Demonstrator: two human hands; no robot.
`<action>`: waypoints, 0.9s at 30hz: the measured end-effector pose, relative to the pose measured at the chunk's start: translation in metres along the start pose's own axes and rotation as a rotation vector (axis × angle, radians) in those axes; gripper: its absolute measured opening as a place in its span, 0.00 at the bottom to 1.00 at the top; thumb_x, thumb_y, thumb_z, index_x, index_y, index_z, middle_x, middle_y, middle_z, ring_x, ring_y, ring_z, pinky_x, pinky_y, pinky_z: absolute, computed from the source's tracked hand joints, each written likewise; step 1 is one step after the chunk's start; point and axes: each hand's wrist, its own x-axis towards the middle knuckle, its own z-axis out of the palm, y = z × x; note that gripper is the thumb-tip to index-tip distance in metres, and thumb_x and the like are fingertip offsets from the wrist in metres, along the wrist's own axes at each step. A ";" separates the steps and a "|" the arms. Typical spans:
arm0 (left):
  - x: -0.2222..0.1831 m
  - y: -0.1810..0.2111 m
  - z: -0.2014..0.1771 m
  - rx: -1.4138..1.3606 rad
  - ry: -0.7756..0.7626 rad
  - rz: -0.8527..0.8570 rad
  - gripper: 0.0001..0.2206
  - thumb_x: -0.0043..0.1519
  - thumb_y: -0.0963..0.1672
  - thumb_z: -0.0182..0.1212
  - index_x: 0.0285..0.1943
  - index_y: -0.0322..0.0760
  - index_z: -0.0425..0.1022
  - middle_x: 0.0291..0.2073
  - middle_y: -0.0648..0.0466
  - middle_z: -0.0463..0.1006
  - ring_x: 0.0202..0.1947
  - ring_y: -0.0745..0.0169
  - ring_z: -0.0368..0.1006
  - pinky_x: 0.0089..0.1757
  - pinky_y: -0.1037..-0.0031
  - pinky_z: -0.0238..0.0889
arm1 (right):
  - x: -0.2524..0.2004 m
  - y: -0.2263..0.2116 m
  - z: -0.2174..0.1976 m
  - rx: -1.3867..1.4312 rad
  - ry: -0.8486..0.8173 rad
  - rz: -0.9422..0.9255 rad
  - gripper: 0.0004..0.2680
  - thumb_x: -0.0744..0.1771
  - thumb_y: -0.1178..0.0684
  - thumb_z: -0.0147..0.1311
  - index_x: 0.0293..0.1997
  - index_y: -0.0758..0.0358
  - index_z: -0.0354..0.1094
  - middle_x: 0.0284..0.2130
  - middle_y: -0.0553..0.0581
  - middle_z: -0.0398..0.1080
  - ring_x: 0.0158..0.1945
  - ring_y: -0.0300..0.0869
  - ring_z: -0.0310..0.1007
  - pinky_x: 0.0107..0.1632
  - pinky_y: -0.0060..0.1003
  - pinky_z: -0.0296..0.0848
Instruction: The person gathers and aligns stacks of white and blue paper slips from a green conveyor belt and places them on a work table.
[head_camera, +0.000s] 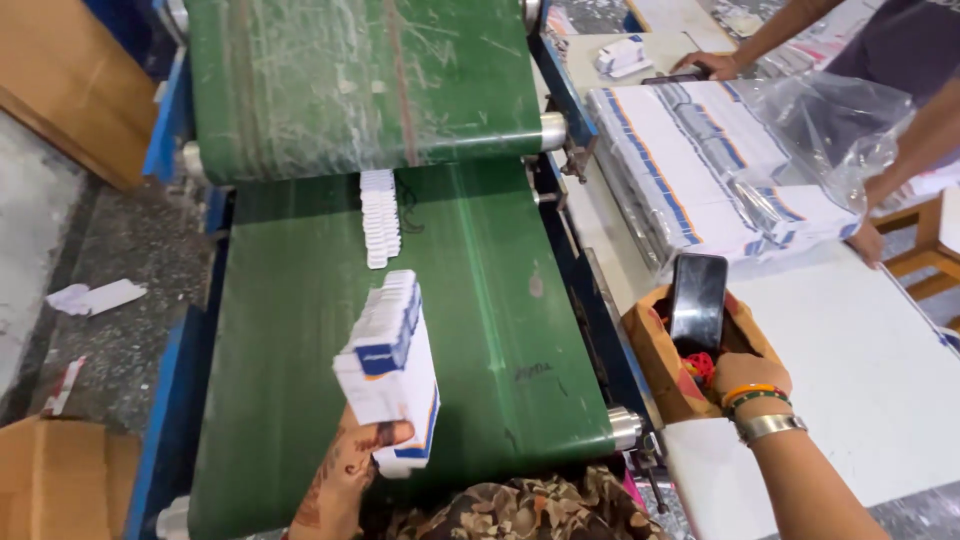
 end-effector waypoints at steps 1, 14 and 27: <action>-0.005 -0.015 -0.013 -0.057 0.028 0.004 0.34 0.45 0.36 0.68 0.66 0.23 0.66 0.49 0.45 0.79 0.48 0.51 0.78 0.48 0.64 0.71 | -0.001 -0.001 -0.001 -0.022 -0.015 -0.012 0.11 0.69 0.47 0.50 0.51 0.48 0.80 0.51 0.49 0.79 0.56 0.44 0.79 0.55 0.41 0.77; -0.071 -0.053 -0.093 -0.225 0.147 -0.047 0.35 0.45 0.38 0.70 0.66 0.25 0.65 0.50 0.45 0.78 0.49 0.50 0.76 0.49 0.63 0.70 | 0.015 0.000 0.007 0.014 -0.027 0.010 0.13 0.70 0.48 0.44 0.53 0.47 0.79 0.53 0.46 0.79 0.57 0.42 0.78 0.56 0.39 0.76; -0.062 -0.063 -0.079 -0.242 0.084 -0.065 0.37 0.44 0.40 0.72 0.67 0.27 0.64 0.51 0.45 0.77 0.50 0.49 0.75 0.50 0.63 0.69 | 0.033 0.007 0.011 0.160 0.050 0.071 0.12 0.67 0.47 0.55 0.51 0.53 0.81 0.53 0.54 0.79 0.57 0.49 0.79 0.58 0.44 0.76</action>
